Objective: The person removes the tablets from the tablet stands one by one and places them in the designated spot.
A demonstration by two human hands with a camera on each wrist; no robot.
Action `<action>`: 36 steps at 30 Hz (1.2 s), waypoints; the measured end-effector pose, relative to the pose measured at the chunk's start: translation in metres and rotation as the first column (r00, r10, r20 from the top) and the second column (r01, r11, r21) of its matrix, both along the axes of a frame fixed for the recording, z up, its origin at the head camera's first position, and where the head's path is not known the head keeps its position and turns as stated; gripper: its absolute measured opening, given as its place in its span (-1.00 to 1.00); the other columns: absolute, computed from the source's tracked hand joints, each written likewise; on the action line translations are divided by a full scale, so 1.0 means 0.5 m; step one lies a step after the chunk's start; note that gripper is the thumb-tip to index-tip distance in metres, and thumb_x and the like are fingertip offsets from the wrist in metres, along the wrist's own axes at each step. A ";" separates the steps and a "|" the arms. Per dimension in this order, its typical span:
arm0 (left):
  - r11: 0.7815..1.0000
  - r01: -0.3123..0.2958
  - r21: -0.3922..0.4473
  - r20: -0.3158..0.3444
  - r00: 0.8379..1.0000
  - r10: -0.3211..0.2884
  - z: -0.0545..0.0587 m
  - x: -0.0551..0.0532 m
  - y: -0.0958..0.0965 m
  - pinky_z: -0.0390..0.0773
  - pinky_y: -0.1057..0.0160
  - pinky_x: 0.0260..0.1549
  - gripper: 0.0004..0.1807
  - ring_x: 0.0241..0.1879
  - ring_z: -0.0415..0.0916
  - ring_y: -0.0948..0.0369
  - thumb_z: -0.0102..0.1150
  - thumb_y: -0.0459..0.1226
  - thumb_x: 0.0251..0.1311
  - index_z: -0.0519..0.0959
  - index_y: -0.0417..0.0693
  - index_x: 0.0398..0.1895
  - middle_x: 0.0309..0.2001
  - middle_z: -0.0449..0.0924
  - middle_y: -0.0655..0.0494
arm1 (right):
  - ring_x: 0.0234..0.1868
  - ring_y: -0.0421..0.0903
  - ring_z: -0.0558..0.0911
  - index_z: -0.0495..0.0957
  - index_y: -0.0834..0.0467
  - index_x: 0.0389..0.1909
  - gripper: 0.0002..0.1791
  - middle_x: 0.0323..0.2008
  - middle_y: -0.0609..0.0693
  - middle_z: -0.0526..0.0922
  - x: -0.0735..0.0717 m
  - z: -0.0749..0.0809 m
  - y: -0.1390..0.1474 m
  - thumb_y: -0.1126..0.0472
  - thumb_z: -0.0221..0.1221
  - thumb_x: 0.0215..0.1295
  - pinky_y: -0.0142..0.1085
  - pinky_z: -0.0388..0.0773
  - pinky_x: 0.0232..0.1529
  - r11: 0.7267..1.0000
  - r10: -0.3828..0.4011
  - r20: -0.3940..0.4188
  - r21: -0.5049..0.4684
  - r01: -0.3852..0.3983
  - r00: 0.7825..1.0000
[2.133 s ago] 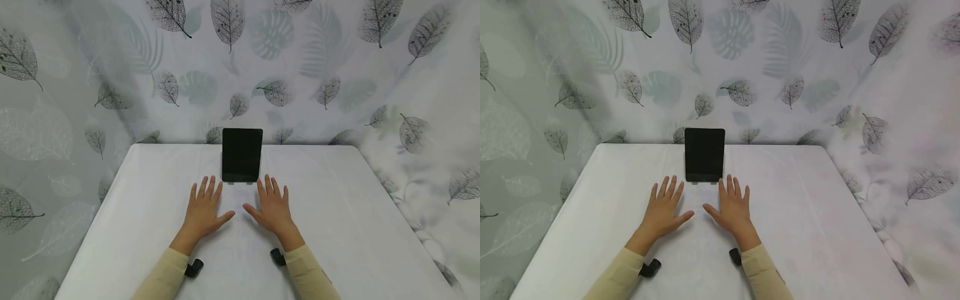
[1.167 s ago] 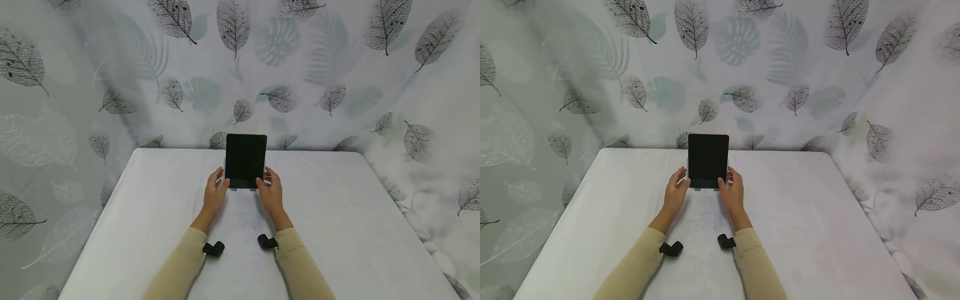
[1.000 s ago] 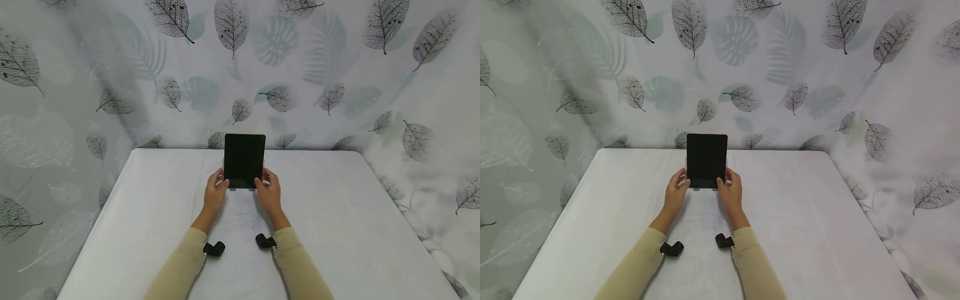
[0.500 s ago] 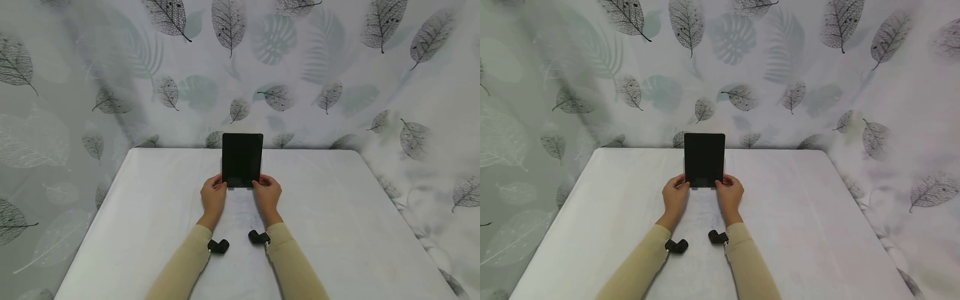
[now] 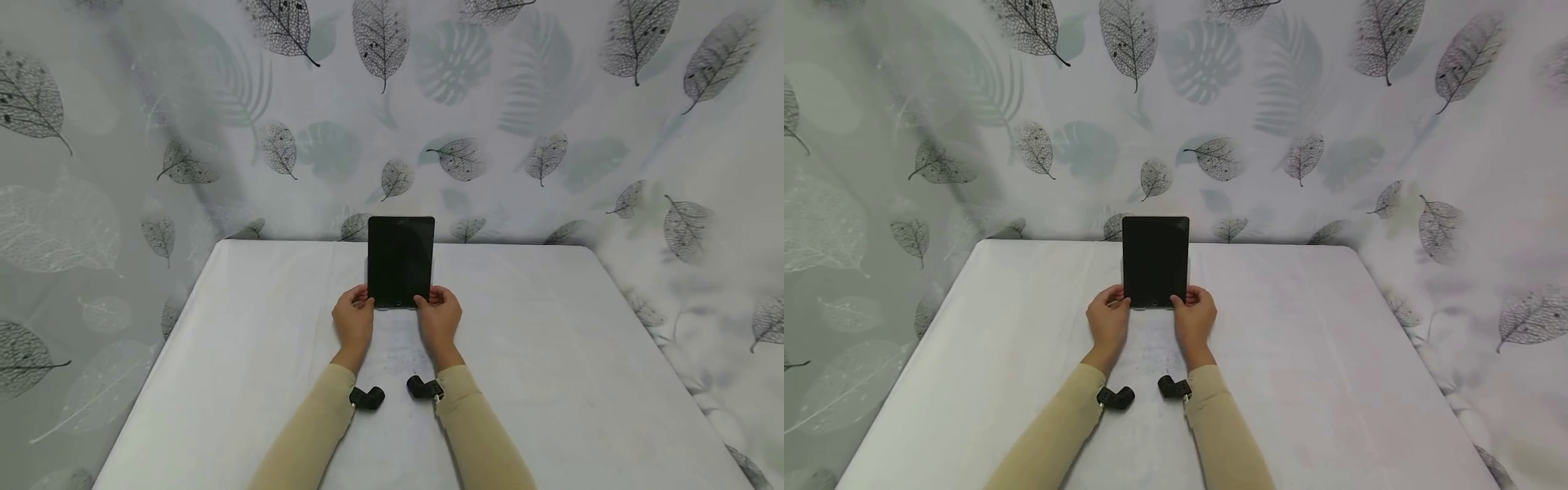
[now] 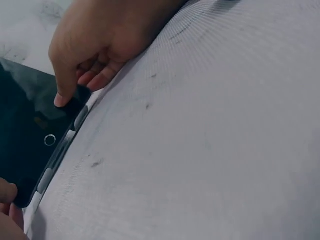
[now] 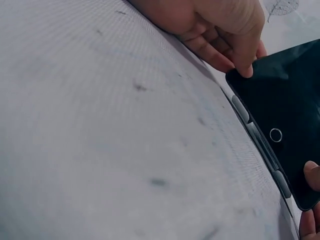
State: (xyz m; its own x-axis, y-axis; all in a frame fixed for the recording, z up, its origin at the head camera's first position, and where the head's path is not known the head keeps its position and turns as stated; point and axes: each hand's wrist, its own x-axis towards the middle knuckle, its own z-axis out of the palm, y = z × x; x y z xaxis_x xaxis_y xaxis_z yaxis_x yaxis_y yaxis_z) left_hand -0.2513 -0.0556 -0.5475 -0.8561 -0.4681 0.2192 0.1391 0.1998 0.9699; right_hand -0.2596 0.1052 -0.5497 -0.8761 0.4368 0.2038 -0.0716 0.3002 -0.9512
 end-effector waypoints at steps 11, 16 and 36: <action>0.992 0.112 0.055 -0.078 0.991 -0.107 -0.001 -0.003 -0.016 0.66 0.49 -0.19 -0.75 -0.15 0.68 0.04 0.38 -0.55 0.10 0.75 -0.24 -0.13 -0.21 0.75 -0.18 | -0.19 -0.05 0.60 0.60 0.31 -0.09 -0.66 -0.20 0.20 0.65 0.001 0.004 0.012 0.35 0.46 0.13 -0.55 0.51 -0.19 0.994 0.021 -0.014 -0.103 -0.022 1.000; 0.969 0.205 0.140 -0.106 0.976 -0.191 -0.007 0.009 -0.026 0.64 0.53 -0.20 -0.73 -0.14 0.65 0.08 0.35 -0.56 0.13 0.75 -0.25 -0.10 -0.17 0.73 -0.20 | -0.18 -0.07 0.62 0.58 0.34 -0.08 -0.65 -0.16 0.22 0.66 0.010 0.001 0.023 0.38 0.46 0.14 -0.62 0.55 -0.19 0.983 0.075 -0.040 -0.163 -0.080 0.996; 0.898 0.383 0.215 -0.198 0.918 -0.344 0.013 0.023 -0.088 0.64 0.49 0.02 -0.57 0.04 0.66 0.43 0.26 -0.53 0.26 0.57 -0.38 0.21 0.20 0.61 -0.33 | -0.18 -0.27 0.68 0.61 0.41 -0.04 -0.63 -0.21 -0.07 0.69 0.017 0.014 -0.010 0.50 0.42 0.11 -0.52 0.67 -0.17 0.891 0.163 -0.291 -0.367 -0.267 0.943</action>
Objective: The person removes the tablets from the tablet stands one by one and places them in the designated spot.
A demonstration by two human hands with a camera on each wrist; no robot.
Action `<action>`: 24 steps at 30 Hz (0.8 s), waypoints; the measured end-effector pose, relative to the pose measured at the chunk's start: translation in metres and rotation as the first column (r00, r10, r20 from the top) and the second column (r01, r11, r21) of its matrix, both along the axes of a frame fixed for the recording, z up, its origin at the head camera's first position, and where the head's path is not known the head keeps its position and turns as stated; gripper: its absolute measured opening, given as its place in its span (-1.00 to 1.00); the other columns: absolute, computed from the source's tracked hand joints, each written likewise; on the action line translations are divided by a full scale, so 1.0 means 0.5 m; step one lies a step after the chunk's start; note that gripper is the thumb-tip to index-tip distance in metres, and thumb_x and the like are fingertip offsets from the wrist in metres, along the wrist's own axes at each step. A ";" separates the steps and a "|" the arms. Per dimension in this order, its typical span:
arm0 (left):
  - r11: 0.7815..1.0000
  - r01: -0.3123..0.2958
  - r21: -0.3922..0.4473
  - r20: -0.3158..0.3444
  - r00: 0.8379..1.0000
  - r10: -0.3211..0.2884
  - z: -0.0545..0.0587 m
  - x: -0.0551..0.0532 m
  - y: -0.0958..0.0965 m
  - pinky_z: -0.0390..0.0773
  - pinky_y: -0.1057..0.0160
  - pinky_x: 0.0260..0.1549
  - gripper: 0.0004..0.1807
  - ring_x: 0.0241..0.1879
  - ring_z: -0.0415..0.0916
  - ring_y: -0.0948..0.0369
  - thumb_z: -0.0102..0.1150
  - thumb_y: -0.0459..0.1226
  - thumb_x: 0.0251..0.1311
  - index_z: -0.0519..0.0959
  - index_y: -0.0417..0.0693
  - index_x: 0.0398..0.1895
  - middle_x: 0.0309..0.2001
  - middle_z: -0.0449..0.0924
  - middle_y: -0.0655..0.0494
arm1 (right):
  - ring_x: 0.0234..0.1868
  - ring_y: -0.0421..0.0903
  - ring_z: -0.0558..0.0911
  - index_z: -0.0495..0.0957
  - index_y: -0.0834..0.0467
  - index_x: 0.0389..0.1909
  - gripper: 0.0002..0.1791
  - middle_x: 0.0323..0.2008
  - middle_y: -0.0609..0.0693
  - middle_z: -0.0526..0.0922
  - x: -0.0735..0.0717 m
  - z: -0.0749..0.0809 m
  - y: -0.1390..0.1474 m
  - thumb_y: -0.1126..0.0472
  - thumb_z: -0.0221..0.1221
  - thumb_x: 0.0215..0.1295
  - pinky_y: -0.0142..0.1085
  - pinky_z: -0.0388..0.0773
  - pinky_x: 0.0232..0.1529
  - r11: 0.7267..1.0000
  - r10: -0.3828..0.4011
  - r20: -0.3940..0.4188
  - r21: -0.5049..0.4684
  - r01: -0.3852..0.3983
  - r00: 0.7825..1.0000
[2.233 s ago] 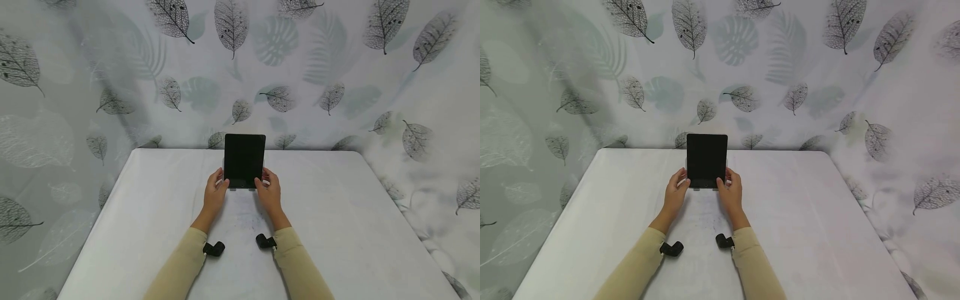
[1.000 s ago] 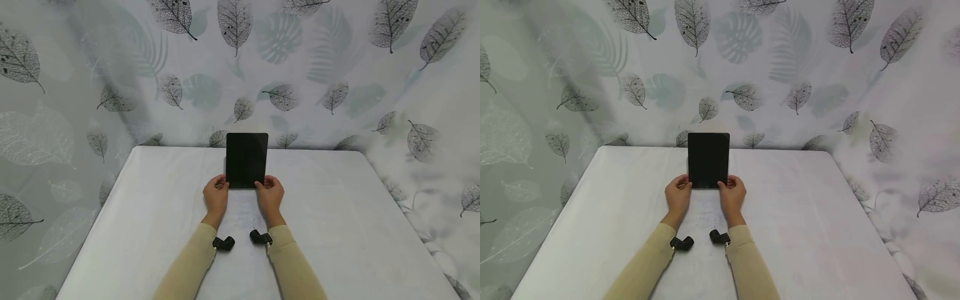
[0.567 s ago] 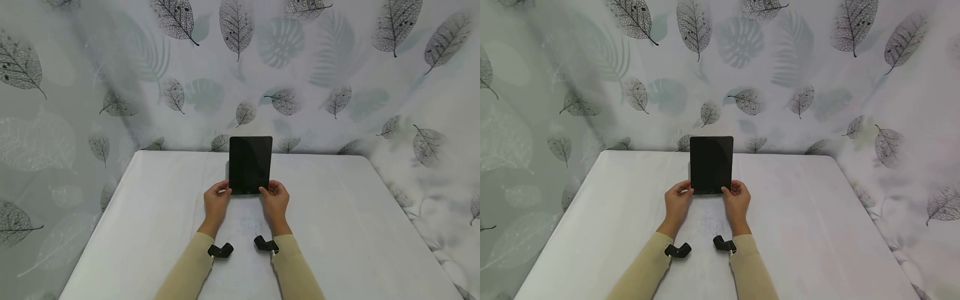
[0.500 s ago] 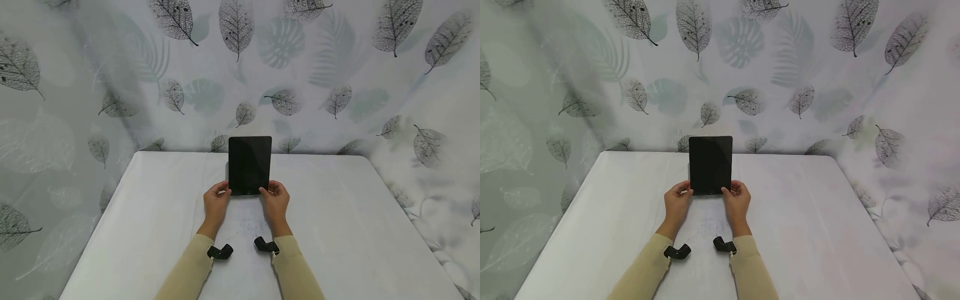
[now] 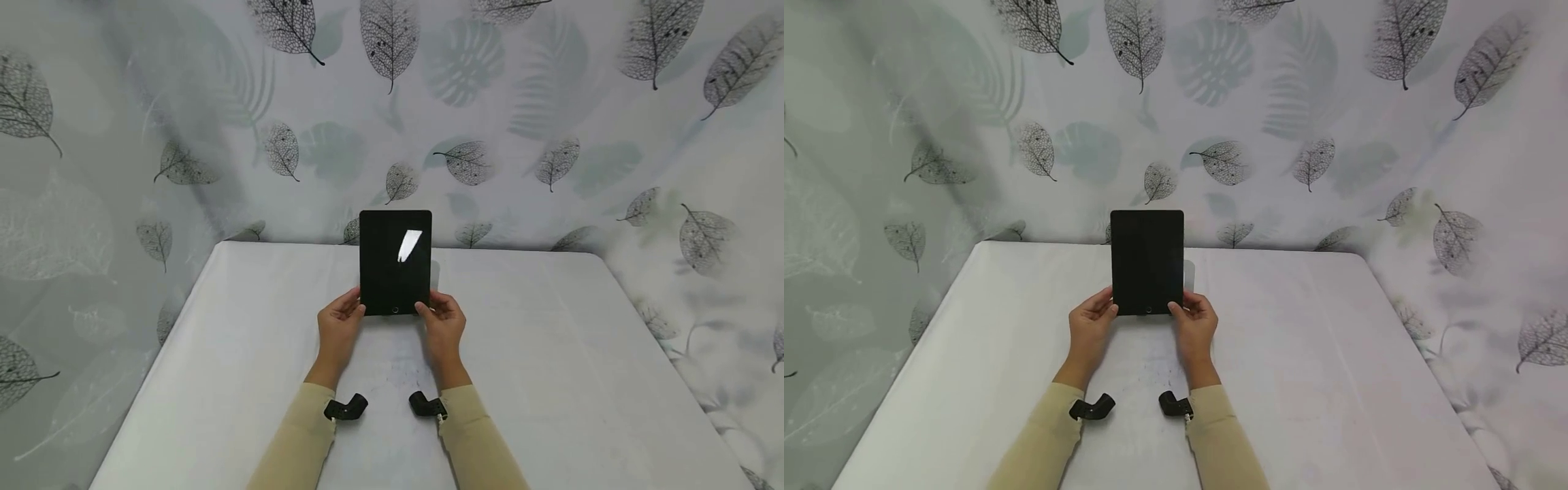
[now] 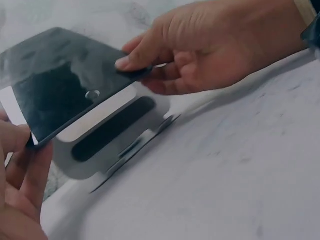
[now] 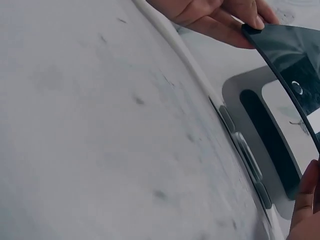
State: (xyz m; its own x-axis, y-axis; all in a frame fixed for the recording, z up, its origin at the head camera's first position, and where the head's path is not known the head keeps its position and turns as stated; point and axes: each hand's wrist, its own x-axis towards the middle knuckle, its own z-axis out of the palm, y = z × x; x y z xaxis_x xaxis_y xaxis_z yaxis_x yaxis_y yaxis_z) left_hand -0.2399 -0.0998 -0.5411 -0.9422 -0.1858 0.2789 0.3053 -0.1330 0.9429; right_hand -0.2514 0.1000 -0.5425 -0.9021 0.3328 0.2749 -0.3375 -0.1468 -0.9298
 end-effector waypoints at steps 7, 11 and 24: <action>0.998 0.061 0.004 0.011 0.998 -0.061 0.005 0.001 -0.060 0.65 0.45 0.04 -0.53 0.03 0.67 0.41 0.28 -0.58 0.20 0.56 -0.40 0.22 0.14 0.70 -0.06 | -0.12 -0.25 0.69 0.63 0.35 0.09 -0.56 -0.14 -0.08 0.72 0.001 -0.005 -0.039 0.52 0.38 0.14 -0.52 0.68 -0.11 0.995 0.079 -0.077 -0.056 -0.084 0.994; 0.997 0.067 0.046 0.012 0.998 -0.068 0.009 0.004 -0.099 0.68 0.45 -0.04 -0.51 -0.02 0.70 0.41 0.25 -0.65 0.15 0.52 -0.51 0.20 0.00 0.75 0.28 | -0.10 -0.26 0.67 0.56 0.47 0.15 -0.50 -0.13 -0.12 0.70 0.005 -0.002 -0.070 0.58 0.34 0.14 -0.51 0.68 -0.09 0.987 0.133 -0.040 -0.090 -0.136 0.990; 0.997 0.023 0.078 0.058 0.998 -0.028 0.012 0.025 -0.227 0.72 0.42 -0.15 -0.50 -0.11 0.74 0.37 0.29 -0.69 0.07 0.49 -0.59 0.15 -0.13 0.80 0.33 | -0.08 -0.35 0.64 0.51 0.49 0.21 -0.48 -0.02 0.41 0.61 0.023 -0.003 -0.163 0.62 0.27 0.18 -0.56 0.64 -0.06 0.964 0.267 -0.060 0.031 -0.265 0.962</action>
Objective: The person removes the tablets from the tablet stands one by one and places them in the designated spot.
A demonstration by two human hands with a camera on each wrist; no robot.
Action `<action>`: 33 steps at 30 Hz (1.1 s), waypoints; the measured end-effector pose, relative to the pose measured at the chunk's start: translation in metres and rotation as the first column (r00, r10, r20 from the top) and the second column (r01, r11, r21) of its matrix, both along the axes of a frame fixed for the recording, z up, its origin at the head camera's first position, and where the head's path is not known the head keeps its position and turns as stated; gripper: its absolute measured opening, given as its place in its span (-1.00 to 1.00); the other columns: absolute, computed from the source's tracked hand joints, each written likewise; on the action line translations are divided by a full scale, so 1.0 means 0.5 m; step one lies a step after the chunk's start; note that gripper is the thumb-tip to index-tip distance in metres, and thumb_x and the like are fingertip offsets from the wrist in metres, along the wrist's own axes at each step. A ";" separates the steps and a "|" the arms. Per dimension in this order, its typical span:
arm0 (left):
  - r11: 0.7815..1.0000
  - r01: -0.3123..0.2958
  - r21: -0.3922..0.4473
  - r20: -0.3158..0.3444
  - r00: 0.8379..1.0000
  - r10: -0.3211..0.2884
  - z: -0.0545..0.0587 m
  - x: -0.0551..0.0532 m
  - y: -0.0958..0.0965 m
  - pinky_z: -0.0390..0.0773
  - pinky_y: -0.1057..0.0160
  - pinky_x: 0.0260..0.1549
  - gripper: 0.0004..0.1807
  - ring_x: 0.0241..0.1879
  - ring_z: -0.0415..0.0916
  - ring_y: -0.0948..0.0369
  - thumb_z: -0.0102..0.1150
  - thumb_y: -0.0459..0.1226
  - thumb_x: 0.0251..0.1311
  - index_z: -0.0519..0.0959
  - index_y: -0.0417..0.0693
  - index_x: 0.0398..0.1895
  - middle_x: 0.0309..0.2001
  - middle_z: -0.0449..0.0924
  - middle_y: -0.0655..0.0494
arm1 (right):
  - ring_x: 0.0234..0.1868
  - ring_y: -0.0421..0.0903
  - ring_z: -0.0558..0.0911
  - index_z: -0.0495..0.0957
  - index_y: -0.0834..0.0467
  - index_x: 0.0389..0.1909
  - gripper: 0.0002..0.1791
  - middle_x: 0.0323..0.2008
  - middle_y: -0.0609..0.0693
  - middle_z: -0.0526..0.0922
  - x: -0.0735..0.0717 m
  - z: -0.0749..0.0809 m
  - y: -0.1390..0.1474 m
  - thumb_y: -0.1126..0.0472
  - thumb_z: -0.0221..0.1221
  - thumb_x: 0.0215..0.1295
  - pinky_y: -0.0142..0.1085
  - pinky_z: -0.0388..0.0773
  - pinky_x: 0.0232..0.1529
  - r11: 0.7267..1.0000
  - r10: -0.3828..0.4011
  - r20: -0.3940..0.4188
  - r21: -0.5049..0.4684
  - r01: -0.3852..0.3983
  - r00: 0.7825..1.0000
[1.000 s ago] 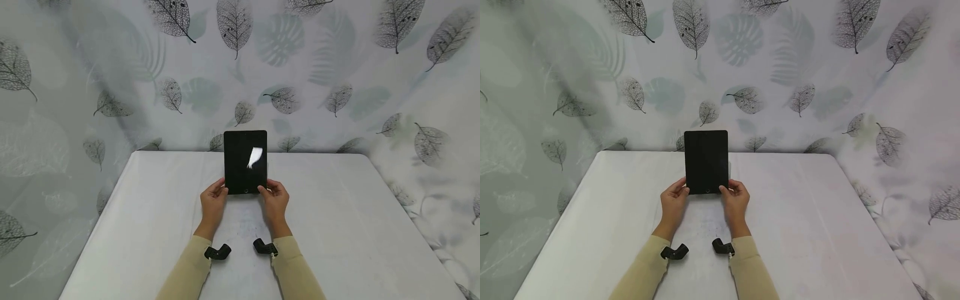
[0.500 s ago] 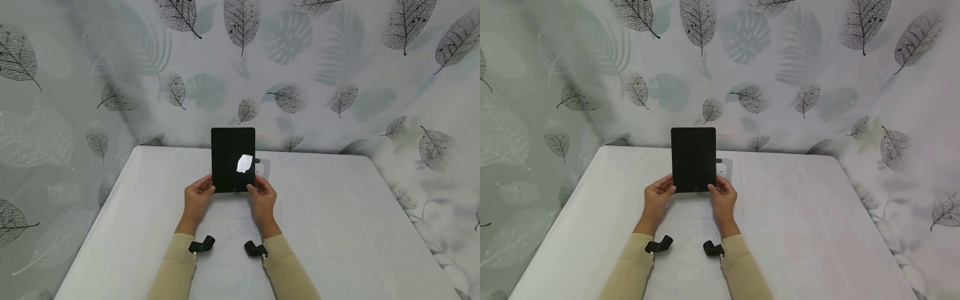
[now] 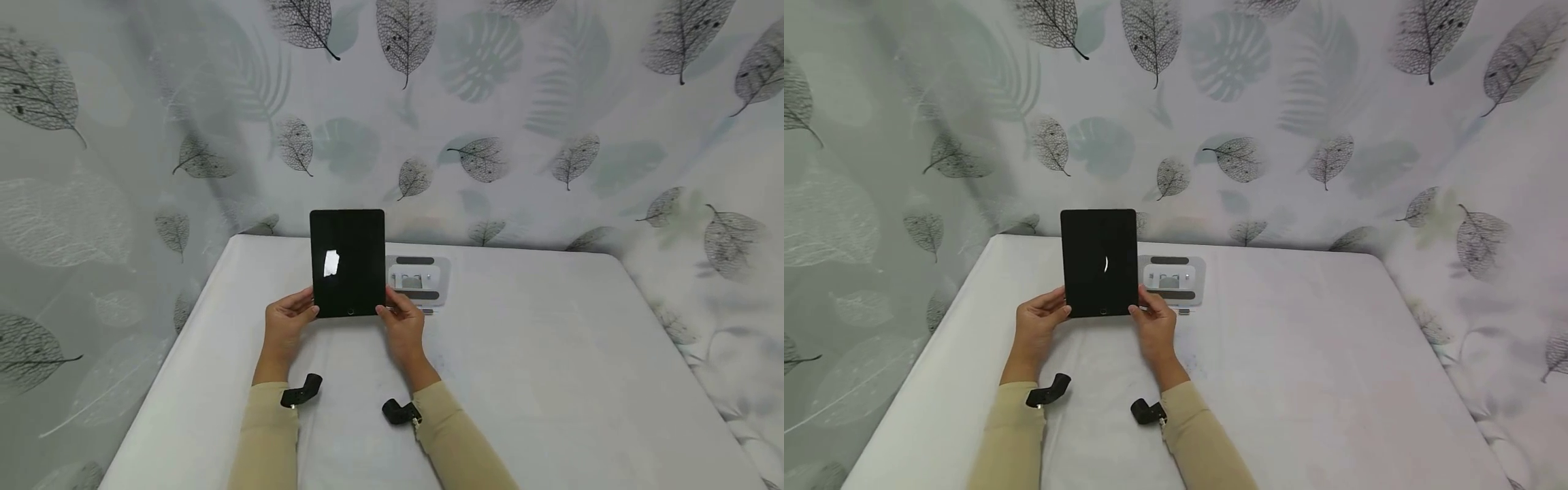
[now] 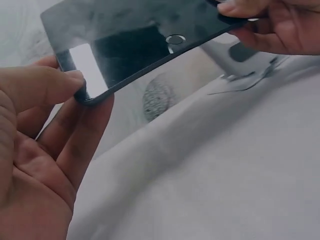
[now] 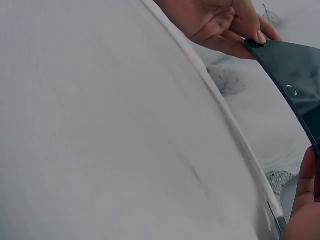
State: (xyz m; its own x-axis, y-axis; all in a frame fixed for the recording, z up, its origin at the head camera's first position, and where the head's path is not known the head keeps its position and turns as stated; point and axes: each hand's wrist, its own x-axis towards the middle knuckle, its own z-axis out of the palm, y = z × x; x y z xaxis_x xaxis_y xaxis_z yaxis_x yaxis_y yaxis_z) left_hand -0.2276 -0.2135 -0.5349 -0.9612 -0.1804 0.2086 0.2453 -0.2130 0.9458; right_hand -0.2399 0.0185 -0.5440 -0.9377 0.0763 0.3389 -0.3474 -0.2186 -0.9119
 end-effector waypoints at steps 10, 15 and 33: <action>0.993 -0.039 0.113 0.045 0.998 0.034 0.000 0.004 -0.030 0.73 0.44 -0.26 -0.50 -0.18 0.75 0.35 0.20 -0.76 0.06 0.52 -0.56 0.15 -0.19 0.82 0.24 | -0.02 -0.14 0.69 0.52 0.40 0.25 -0.45 -0.08 0.34 0.61 -0.008 -0.003 -0.031 0.61 0.27 0.19 -0.52 0.66 -0.01 0.996 0.055 0.042 0.073 -0.058 0.998; 0.993 -0.055 0.103 0.089 0.995 0.046 -0.003 0.002 -0.036 0.72 0.45 -0.26 -0.49 -0.17 0.74 0.36 0.20 -0.75 0.07 0.49 -0.60 0.17 -0.20 0.81 0.28 | 0.01 0.08 0.69 0.53 0.39 0.25 -0.47 -0.11 0.25 0.64 -0.010 0.001 -0.035 0.61 0.25 0.21 -0.55 0.64 -0.04 0.991 0.051 0.117 0.119 -0.064 0.992; 0.897 -0.108 -0.429 0.168 0.966 0.197 -0.016 -0.005 -0.030 0.56 0.66 -0.06 -0.55 0.16 0.66 0.03 0.23 -0.52 0.27 0.60 -0.22 0.25 0.18 0.66 -0.19 | -0.07 0.00 0.68 0.60 0.32 0.21 -0.52 -0.07 0.28 0.66 -0.024 -0.011 -0.047 0.47 0.32 0.24 -0.53 0.63 -0.10 0.942 -0.034 0.257 0.330 -0.055 0.966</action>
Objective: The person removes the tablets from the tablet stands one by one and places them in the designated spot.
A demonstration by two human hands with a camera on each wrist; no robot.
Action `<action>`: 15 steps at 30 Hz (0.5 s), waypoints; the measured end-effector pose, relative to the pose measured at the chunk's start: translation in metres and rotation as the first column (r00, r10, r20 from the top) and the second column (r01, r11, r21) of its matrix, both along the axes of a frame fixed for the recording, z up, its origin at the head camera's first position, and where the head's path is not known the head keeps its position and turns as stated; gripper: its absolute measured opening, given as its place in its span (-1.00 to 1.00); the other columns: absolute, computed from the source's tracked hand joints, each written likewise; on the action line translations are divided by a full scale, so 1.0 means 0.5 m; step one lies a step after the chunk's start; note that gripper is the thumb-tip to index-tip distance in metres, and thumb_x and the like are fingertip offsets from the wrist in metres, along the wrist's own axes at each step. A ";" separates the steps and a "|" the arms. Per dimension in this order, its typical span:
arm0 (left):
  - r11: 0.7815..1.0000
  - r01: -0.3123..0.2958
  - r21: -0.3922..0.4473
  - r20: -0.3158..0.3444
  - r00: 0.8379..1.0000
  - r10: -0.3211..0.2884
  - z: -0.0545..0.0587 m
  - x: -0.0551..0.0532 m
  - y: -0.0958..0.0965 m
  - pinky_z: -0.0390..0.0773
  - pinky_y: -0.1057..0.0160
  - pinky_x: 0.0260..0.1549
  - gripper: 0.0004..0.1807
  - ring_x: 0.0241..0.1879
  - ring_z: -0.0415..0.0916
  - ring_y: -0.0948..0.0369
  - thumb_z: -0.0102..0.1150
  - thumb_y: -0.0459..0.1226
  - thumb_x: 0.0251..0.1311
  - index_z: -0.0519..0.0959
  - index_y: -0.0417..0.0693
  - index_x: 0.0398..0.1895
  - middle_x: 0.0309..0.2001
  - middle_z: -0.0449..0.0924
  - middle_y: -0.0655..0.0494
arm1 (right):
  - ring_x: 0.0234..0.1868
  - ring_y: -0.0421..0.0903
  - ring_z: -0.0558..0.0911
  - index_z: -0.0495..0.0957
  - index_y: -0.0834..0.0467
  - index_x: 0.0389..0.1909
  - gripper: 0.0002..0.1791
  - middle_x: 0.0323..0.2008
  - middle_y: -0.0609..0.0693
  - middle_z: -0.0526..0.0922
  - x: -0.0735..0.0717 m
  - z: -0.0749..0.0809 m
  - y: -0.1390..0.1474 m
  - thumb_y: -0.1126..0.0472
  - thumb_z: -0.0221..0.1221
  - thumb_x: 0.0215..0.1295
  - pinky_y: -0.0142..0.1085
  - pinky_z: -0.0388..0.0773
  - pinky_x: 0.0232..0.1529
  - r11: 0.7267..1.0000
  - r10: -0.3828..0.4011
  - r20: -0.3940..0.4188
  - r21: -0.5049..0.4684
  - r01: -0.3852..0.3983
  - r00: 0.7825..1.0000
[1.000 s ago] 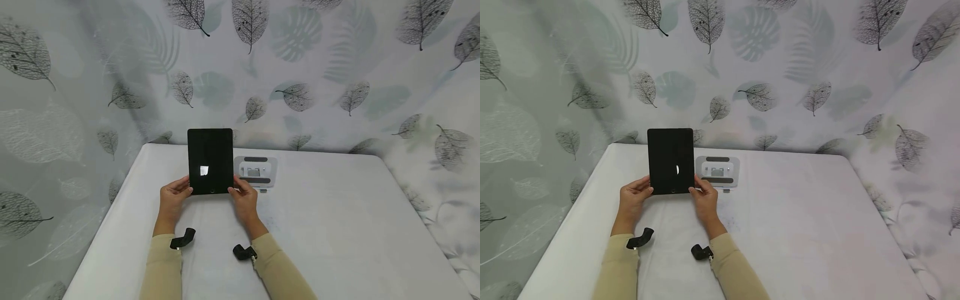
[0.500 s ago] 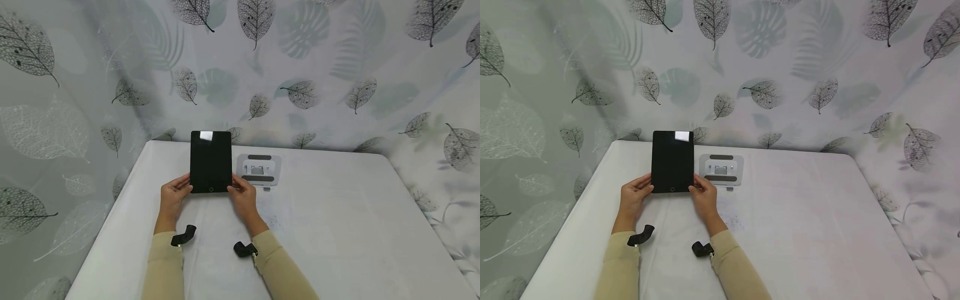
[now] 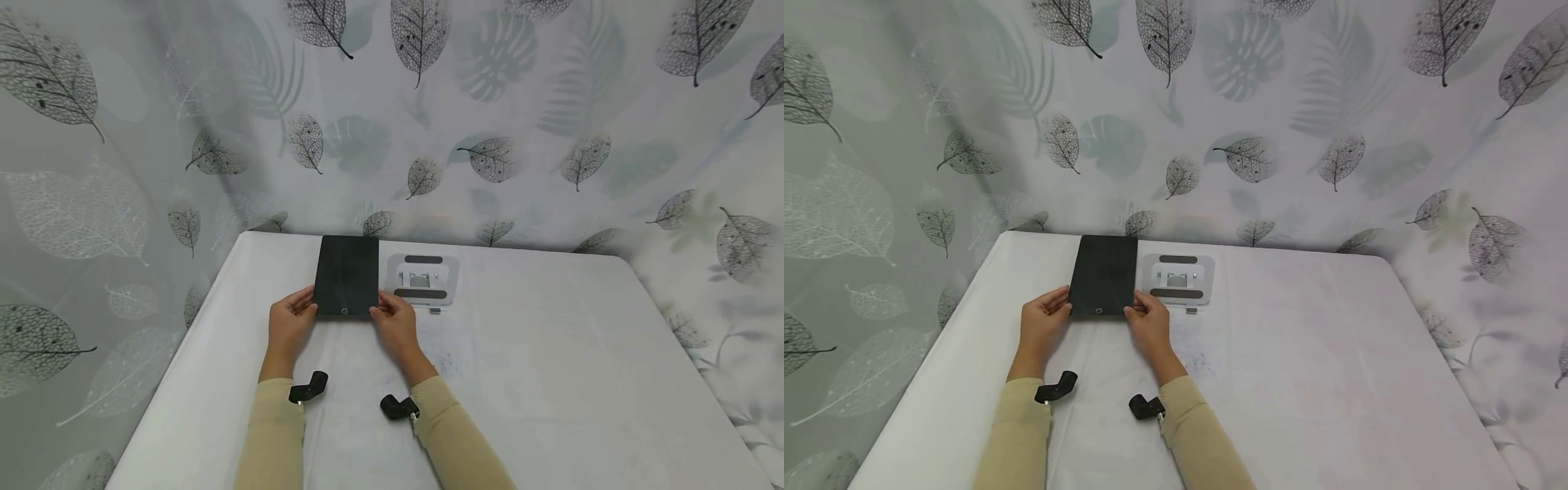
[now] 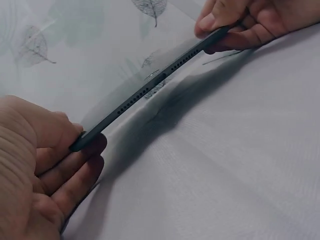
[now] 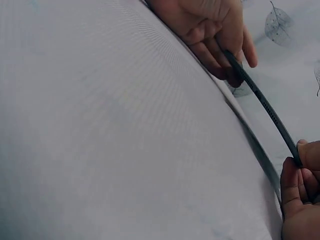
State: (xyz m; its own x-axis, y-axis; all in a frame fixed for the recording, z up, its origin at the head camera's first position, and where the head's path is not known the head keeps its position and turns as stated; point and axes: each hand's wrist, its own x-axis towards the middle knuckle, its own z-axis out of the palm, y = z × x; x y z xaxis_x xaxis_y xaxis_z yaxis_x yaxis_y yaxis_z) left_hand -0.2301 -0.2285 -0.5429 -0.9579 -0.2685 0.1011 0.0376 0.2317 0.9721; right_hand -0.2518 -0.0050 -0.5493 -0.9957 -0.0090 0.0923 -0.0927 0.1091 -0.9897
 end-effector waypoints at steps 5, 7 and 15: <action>0.986 -0.031 -0.162 -0.020 0.999 0.028 -0.006 0.003 0.004 0.53 0.67 -0.11 -0.59 0.09 0.69 0.01 0.22 -0.45 0.31 0.65 -0.08 0.21 0.16 0.70 -0.10 | -0.08 -0.04 0.67 0.61 0.30 0.21 -0.54 -0.08 0.22 0.68 -0.002 0.002 -0.003 0.41 0.32 0.26 -0.45 0.64 -0.09 0.997 -0.004 0.026 0.080 0.002 1.000; 0.972 -0.049 -0.230 -0.036 0.998 0.042 -0.008 0.006 0.006 0.57 0.58 -0.12 -0.61 0.02 0.71 0.04 0.22 -0.43 0.32 0.69 -0.03 0.18 0.11 0.73 -0.07 | -0.10 -0.04 0.68 0.62 0.31 0.19 -0.55 -0.10 0.22 0.69 -0.003 0.000 -0.004 0.40 0.33 0.26 -0.42 0.65 -0.10 0.994 -0.010 0.017 0.112 0.008 1.000; 0.903 -0.121 -0.412 -0.127 0.989 0.074 -0.015 0.007 0.015 0.65 0.01 -0.11 -0.62 -0.11 0.61 -0.05 0.25 -0.42 0.20 0.73 -0.05 0.09 -0.19 0.65 -0.18 | -0.12 -0.04 0.71 0.65 0.27 0.17 -0.57 -0.12 0.16 0.72 0.006 0.001 -0.001 0.33 0.36 0.27 -0.34 0.70 -0.10 0.978 -0.010 -0.017 0.208 0.013 1.000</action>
